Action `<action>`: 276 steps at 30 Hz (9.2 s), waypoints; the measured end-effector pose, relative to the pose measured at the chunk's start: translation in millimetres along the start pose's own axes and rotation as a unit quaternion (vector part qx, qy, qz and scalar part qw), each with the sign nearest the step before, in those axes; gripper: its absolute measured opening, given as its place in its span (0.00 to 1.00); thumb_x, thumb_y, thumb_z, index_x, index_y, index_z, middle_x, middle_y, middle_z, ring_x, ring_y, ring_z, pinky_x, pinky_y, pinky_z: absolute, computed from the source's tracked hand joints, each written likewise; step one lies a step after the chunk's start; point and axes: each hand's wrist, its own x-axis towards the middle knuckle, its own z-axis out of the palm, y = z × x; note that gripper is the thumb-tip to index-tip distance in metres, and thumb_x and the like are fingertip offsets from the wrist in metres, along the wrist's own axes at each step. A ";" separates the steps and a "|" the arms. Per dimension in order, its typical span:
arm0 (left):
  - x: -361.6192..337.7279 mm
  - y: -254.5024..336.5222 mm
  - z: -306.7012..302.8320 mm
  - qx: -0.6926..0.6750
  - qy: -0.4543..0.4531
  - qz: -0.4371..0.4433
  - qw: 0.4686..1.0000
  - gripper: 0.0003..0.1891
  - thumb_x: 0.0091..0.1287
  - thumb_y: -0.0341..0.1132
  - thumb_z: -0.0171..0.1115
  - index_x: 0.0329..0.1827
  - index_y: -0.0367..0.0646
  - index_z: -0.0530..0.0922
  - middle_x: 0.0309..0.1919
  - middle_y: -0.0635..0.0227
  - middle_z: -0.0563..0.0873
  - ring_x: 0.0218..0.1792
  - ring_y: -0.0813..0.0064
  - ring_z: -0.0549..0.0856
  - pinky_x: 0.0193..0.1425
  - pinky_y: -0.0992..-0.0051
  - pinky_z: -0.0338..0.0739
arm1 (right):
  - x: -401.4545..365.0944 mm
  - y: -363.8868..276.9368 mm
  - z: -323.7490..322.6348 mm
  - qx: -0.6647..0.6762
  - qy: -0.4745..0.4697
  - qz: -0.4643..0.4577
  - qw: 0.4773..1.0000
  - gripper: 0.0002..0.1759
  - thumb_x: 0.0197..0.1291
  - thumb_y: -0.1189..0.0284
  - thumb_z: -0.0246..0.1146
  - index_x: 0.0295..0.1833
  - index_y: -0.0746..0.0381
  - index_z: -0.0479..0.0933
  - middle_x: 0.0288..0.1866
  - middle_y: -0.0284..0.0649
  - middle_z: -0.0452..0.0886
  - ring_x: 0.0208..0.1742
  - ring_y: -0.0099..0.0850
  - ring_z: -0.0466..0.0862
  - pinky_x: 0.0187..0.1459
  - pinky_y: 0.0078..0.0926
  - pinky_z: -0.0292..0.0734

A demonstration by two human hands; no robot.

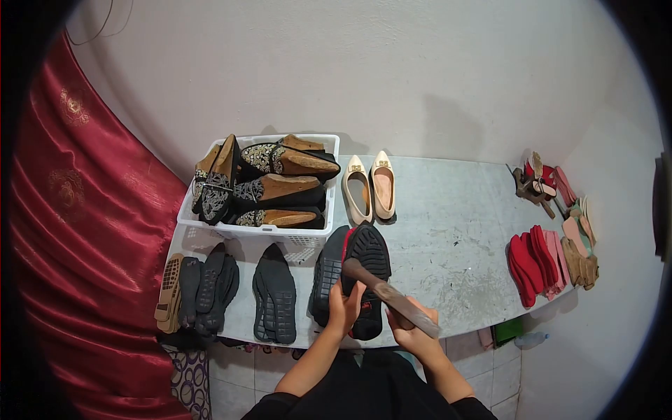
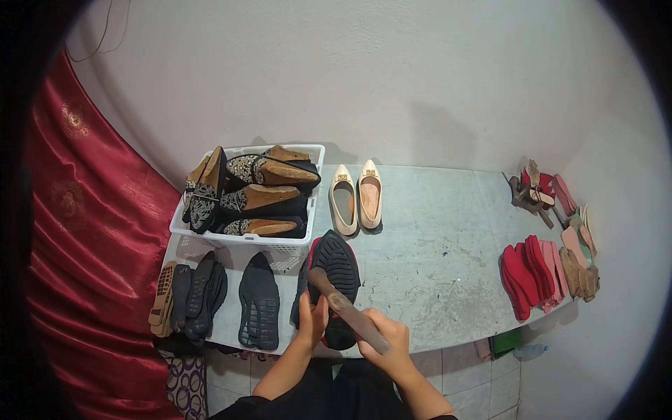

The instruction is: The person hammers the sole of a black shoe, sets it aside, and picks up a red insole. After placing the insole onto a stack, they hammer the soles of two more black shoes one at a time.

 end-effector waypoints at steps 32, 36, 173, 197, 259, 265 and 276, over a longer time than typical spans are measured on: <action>5.8 13.4 -4.9 -0.055 -0.031 -0.048 0.997 0.14 0.65 0.35 0.58 0.46 0.33 0.76 0.40 0.67 0.82 0.39 0.81 0.78 0.45 0.80 0.73 | 17.7 29.1 24.3 0.001 0.158 -0.049 0.986 0.10 0.43 0.80 0.63 0.35 0.62 0.74 0.22 0.43 0.77 0.22 0.38 0.80 0.25 0.25 0.72; 12.2 15.4 -7.6 -0.089 -0.011 -0.084 0.992 0.13 0.65 0.35 0.57 0.47 0.33 0.75 0.40 0.67 0.81 0.39 0.81 0.78 0.46 0.80 0.73 | 17.3 0.1 11.0 0.010 0.113 -0.023 0.993 0.08 0.45 0.79 0.63 0.34 0.62 0.74 0.20 0.44 0.75 0.22 0.41 0.79 0.24 0.28 0.72; 15.7 9.9 1.7 -0.197 0.179 -0.028 0.963 0.16 0.69 0.41 0.48 0.49 0.37 0.71 0.36 0.61 0.81 0.32 0.67 0.83 0.37 0.68 0.81 | -36.5 181.9 29.1 -0.365 0.026 0.061 0.929 0.18 0.51 0.52 0.62 0.34 0.56 0.71 0.23 0.38 0.75 0.24 0.38 0.78 0.22 0.35 0.70; 11.7 7.9 7.4 -0.272 0.159 -0.102 0.944 0.17 0.68 0.40 0.52 0.51 0.36 0.72 0.45 0.64 0.80 0.42 0.73 0.81 0.47 0.74 0.76 | -41.9 86.7 36.3 -0.282 0.076 -0.315 0.903 0.24 0.56 0.65 0.56 0.60 0.36 0.69 0.61 0.22 0.70 0.62 0.26 0.68 0.68 0.43 0.50; 190.8 -24.8 98.7 0.324 -0.314 0.157 0.878 0.09 0.50 0.29 0.65 0.36 0.43 0.80 0.36 0.60 0.80 0.39 0.64 0.80 0.47 0.70 0.72 | 9.0 132.2 -78.7 -0.069 0.149 0.070 0.984 0.21 0.41 0.76 0.69 0.46 0.56 0.80 0.37 0.35 0.83 0.39 0.28 0.76 0.47 0.23 0.70; 248.0 -53.0 187.7 0.355 -0.404 0.053 0.841 0.14 0.53 0.35 0.68 0.40 0.37 0.81 0.33 0.58 0.85 0.35 0.69 0.83 0.40 0.72 0.76 | 42.5 190.0 -89.6 0.408 0.185 0.287 0.847 0.15 0.50 0.74 0.67 0.45 0.65 0.79 0.39 0.36 0.82 0.41 0.22 0.79 0.47 0.21 0.70; 329.2 -154.1 260.1 0.587 -0.310 0.082 0.743 0.19 0.48 0.40 0.69 0.39 0.37 0.82 0.37 0.50 0.83 0.42 0.55 0.82 0.49 0.66 0.76 | 120.7 270.8 -49.0 0.522 0.080 0.481 0.700 0.19 0.47 0.64 0.70 0.44 0.57 0.75 0.35 0.29 0.79 0.32 0.20 0.75 0.37 0.18 0.71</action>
